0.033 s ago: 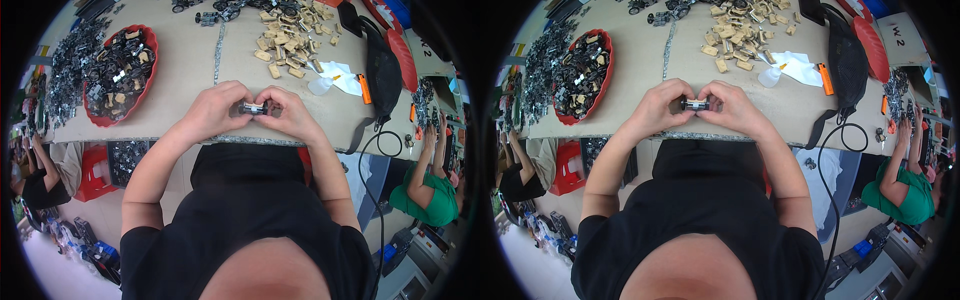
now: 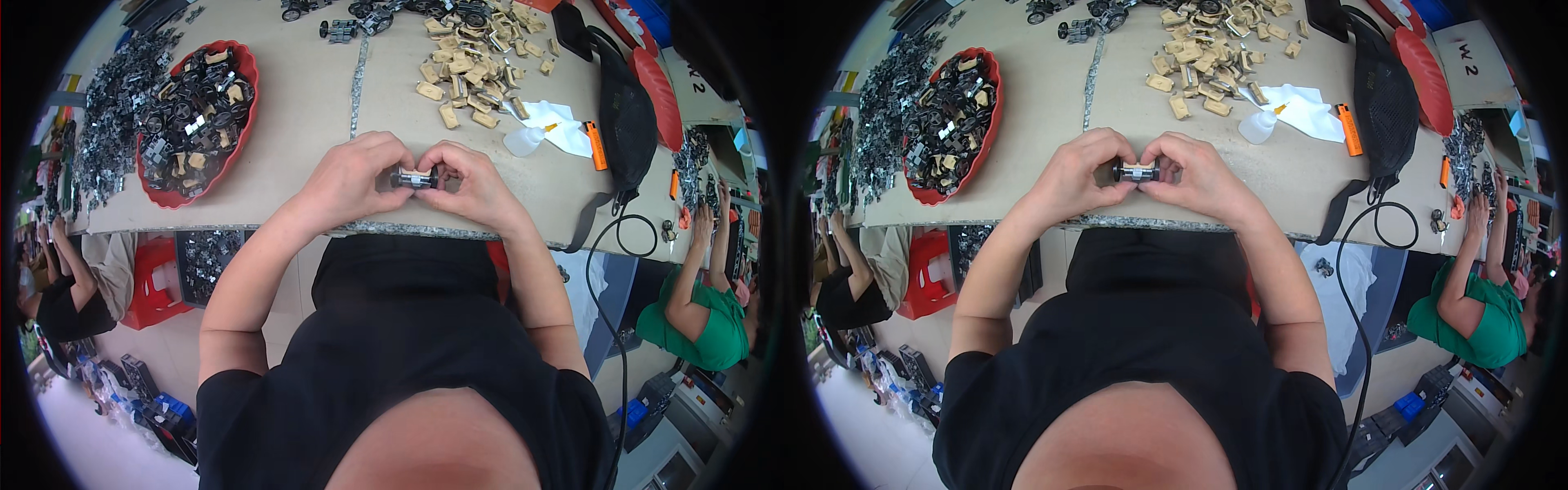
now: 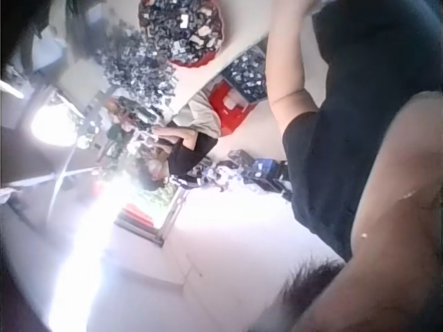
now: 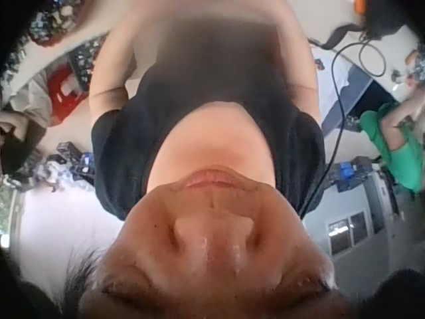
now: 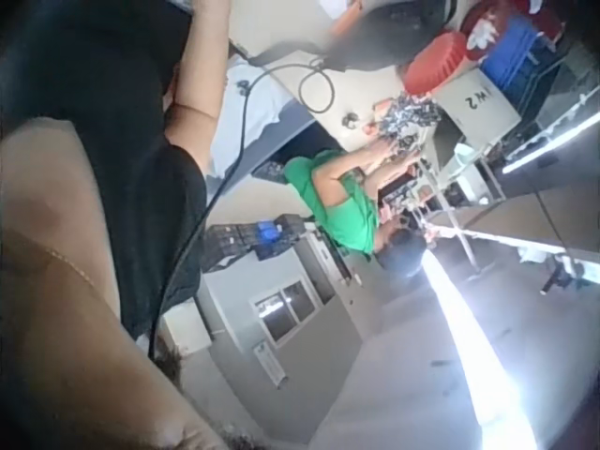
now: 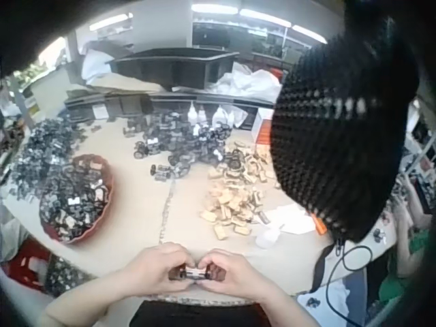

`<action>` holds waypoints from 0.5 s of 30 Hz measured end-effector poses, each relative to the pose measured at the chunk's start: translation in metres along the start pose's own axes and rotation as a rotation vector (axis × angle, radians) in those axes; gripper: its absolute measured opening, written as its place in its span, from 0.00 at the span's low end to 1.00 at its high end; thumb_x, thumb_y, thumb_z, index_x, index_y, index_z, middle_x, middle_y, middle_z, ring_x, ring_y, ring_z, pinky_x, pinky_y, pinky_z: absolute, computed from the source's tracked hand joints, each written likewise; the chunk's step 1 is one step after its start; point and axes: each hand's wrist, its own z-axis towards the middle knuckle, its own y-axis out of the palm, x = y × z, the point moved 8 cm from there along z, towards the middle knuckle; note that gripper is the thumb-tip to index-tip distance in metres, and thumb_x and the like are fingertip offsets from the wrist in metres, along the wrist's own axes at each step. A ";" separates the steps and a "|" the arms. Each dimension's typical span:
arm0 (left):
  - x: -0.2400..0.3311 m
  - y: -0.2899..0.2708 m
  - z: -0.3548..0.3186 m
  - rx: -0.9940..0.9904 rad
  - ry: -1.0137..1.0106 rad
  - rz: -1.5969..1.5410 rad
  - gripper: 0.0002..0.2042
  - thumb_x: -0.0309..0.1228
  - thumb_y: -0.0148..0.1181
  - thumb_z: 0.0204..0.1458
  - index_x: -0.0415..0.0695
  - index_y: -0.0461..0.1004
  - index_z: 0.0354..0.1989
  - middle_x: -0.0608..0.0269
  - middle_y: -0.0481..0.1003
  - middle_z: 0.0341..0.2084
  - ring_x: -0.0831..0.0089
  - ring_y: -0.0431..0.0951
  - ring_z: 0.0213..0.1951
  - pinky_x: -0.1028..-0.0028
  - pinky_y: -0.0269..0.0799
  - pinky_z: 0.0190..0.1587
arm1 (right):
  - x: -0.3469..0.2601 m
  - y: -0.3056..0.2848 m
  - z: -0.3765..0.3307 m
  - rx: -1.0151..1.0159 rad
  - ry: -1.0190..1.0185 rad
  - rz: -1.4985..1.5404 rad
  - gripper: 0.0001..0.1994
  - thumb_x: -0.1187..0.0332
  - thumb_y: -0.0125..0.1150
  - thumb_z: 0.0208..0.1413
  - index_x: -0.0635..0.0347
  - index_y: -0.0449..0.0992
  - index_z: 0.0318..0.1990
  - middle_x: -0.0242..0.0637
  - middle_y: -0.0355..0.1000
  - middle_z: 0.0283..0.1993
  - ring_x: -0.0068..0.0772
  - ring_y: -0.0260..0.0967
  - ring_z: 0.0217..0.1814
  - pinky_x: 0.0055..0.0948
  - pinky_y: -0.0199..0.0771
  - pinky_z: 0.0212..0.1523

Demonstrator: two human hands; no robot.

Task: The person is assembling small plastic and metal components at a workbench, using adhesive.

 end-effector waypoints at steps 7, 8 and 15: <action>-0.008 0.003 0.003 0.012 0.072 -0.029 0.10 0.22 0.63 0.32 0.41 0.70 0.26 0.62 0.71 0.25 0.66 0.72 0.31 0.72 0.68 0.32 | 0.001 0.003 0.009 -0.071 0.004 0.019 0.12 0.76 0.64 0.39 0.63 0.70 0.34 0.29 0.66 0.34 0.19 0.61 0.30 0.17 0.64 0.30; -0.008 0.003 0.001 0.021 0.082 -0.029 0.09 0.23 0.63 0.33 0.42 0.70 0.25 0.62 0.71 0.25 0.65 0.72 0.31 0.72 0.68 0.32 | -0.001 0.003 0.008 -0.074 0.009 -0.024 0.12 0.76 0.64 0.39 0.63 0.70 0.34 0.29 0.66 0.34 0.19 0.62 0.31 0.18 0.64 0.31; -0.006 -0.032 -0.009 0.151 0.050 0.128 0.13 0.28 0.64 0.35 0.43 0.71 0.32 0.60 0.72 0.27 0.64 0.73 0.30 0.70 0.68 0.33 | -0.002 0.001 0.005 0.102 0.008 0.282 0.18 0.78 0.63 0.40 0.64 0.69 0.41 0.34 0.66 0.42 0.20 0.66 0.34 0.19 0.66 0.34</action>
